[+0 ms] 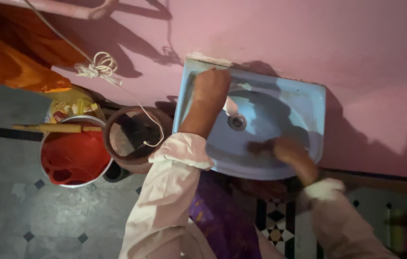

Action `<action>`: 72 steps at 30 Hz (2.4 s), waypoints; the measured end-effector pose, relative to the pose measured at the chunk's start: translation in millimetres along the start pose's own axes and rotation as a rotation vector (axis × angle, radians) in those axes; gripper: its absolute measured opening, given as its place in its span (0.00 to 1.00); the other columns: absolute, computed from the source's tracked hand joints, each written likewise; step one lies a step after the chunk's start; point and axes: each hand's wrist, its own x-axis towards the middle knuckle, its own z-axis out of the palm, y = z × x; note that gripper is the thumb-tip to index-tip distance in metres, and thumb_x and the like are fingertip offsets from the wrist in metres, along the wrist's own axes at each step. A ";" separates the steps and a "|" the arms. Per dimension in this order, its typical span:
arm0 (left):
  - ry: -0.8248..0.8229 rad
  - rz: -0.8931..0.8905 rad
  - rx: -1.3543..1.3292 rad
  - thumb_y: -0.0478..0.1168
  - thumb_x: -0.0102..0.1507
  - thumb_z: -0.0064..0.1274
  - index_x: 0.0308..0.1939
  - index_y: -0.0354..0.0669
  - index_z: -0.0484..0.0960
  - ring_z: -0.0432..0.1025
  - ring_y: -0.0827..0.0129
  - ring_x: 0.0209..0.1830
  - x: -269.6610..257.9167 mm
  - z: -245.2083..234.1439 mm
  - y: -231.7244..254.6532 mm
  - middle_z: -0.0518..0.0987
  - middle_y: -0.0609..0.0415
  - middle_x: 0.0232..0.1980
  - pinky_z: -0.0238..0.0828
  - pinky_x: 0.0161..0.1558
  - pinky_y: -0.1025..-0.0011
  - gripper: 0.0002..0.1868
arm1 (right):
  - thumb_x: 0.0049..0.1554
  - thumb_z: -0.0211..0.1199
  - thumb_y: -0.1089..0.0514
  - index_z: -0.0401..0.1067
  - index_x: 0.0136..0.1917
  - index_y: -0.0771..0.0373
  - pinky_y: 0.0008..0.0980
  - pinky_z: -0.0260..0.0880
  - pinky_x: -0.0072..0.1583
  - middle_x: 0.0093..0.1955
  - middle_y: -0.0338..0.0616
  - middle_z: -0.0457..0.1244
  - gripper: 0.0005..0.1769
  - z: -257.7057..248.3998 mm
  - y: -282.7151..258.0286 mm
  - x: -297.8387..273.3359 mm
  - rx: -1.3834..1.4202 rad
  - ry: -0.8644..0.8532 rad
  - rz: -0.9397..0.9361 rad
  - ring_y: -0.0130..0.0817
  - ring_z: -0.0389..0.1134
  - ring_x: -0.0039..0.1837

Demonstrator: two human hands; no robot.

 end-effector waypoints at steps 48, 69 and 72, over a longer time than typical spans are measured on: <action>-0.020 0.012 -0.002 0.36 0.54 0.61 0.29 0.53 0.87 0.83 0.61 0.33 3.5 10.8 0.2 0.85 0.53 0.31 0.79 0.30 0.66 0.04 | 0.58 0.55 0.62 0.72 0.65 0.60 0.47 0.68 0.55 0.58 0.53 0.69 0.21 57.5 -21.8 -38.1 0.526 0.079 -0.400 0.49 0.72 0.53; -0.093 -0.020 -0.013 0.36 0.54 0.63 0.31 0.48 0.87 0.83 0.58 0.32 4.2 1.9 -2.5 0.85 0.48 0.31 0.79 0.30 0.65 0.02 | 0.64 0.48 0.49 0.77 0.61 0.55 0.46 0.72 0.57 0.55 0.52 0.72 0.21 44.0 46.4 -14.8 0.108 0.085 -0.128 0.51 0.74 0.53; -0.030 -0.027 -0.021 0.35 0.53 0.63 0.30 0.49 0.86 0.83 0.59 0.32 -2.1 5.1 -2.1 0.85 0.48 0.30 0.79 0.30 0.66 0.04 | 0.65 0.48 0.49 0.78 0.60 0.55 0.50 0.73 0.55 0.53 0.53 0.72 0.20 14.6 82.4 -15.5 -0.345 0.172 0.055 0.51 0.75 0.53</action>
